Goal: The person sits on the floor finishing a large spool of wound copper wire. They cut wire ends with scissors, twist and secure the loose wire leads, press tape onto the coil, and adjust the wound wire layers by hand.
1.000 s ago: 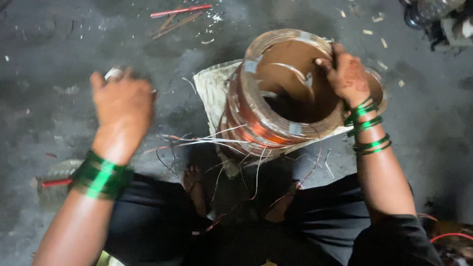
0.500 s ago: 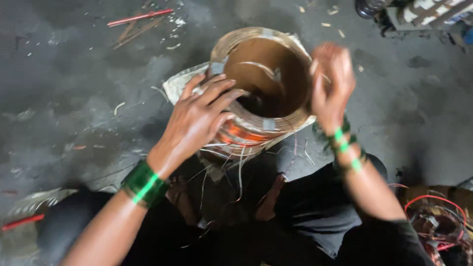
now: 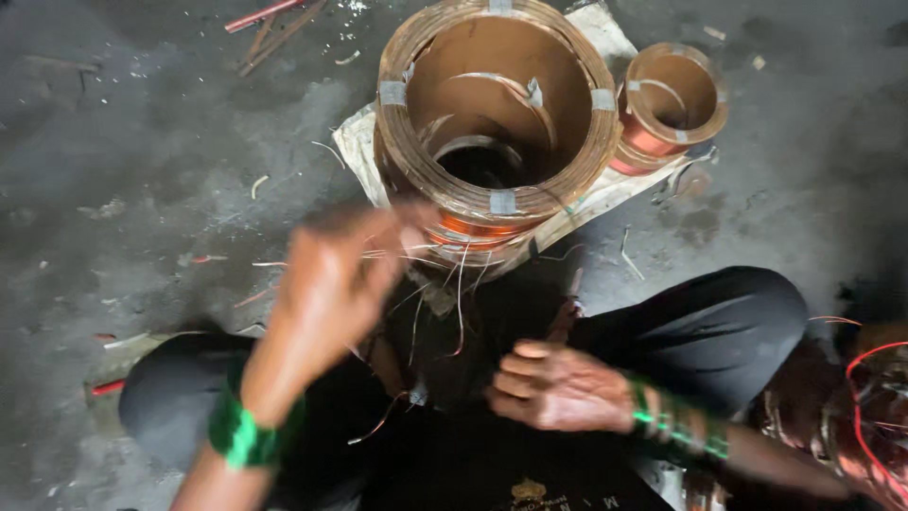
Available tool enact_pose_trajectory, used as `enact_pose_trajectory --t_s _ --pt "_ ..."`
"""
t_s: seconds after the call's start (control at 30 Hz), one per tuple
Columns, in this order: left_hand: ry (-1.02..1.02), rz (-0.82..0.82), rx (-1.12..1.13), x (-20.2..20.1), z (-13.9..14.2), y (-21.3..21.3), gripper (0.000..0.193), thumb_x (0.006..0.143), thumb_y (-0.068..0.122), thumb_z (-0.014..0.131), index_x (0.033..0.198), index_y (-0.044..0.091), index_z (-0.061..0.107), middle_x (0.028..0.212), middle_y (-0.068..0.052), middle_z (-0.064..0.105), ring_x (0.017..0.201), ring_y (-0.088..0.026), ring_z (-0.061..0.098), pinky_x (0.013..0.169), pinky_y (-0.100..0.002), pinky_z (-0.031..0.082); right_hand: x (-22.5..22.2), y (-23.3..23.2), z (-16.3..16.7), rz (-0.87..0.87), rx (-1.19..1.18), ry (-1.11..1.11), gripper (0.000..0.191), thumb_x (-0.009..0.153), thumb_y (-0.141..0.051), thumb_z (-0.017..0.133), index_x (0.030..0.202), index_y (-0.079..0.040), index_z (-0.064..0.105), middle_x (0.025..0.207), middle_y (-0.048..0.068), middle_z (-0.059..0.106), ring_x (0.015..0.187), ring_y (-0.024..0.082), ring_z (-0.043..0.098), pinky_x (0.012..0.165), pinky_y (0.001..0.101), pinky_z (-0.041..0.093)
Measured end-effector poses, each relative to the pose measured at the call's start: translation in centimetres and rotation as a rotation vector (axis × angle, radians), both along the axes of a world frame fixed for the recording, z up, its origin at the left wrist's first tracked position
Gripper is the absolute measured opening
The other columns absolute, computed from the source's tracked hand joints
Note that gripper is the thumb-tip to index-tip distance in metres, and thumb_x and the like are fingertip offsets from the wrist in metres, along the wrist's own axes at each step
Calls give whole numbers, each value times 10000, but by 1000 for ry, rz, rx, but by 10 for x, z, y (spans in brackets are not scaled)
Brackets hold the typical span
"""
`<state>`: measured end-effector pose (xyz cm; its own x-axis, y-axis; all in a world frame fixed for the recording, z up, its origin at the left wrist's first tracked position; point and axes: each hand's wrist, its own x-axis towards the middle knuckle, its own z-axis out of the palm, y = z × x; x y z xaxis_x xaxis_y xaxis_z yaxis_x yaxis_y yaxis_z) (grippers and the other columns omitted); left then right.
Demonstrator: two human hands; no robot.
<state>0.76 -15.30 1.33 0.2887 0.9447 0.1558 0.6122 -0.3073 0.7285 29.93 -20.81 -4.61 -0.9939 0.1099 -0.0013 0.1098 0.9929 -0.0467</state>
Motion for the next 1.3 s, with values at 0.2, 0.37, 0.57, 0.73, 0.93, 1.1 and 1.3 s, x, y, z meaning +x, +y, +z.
enact_pose_trajectory --t_s 0.2,0.37,0.57,0.73,0.93,1.1,1.3 --pt "-179 -309 -183 56 -11 -85 393 939 185 680 1303 44 637 991 -159 747 884 -331 727 789 -411 561 51 28 53 -236 -4 257 454 780 -239 608 1207 -106 684 856 0 526 824 168 569 702 326 430" --pt "-332 -250 -842 70 -25 -74 511 889 -42 599 1355 130 722 894 -174 759 762 -370 720 717 -424 594 64 43 79 -406 118 265 424 729 -229 622 1127 -117 717 856 21 560 759 196 560 667 359 419" --pt "-9 -325 -45 51 -5 -53 217 838 -5 668 1030 88 705 949 -87 777 823 -285 744 642 -414 558 95 71 90 -588 158 312 375 710 -51 673 1069 -134 745 826 23 559 786 228 551 737 395 427" --pt "30 -411 155 64 8 -33 138 884 89 694 1018 59 676 916 -90 707 828 -308 696 653 -432 531 89 81 96 -610 113 317 319 755 -25 691 1064 -101 724 830 32 582 809 245 562 746 409 425" --pt "100 -404 454 80 5 -16 259 888 106 696 1133 22 690 856 -74 568 798 -246 621 636 -382 511 43 57 106 -407 -38 360 359 790 -258 728 1085 -60 683 814 36 556 803 235 575 726 400 491" --pt "12 -501 487 75 -1 -11 180 904 148 727 1027 21 691 863 -65 542 796 -229 595 617 -377 476 43 62 93 -468 -104 300 366 753 -149 707 1114 -107 748 734 29 512 715 201 574 614 365 464" --pt "105 -631 372 73 -23 -15 108 884 123 702 897 23 663 859 -75 576 826 -249 628 669 -387 517 104 62 36 -401 131 329 343 848 -518 601 1049 -244 647 1039 31 660 926 307 630 790 479 490"
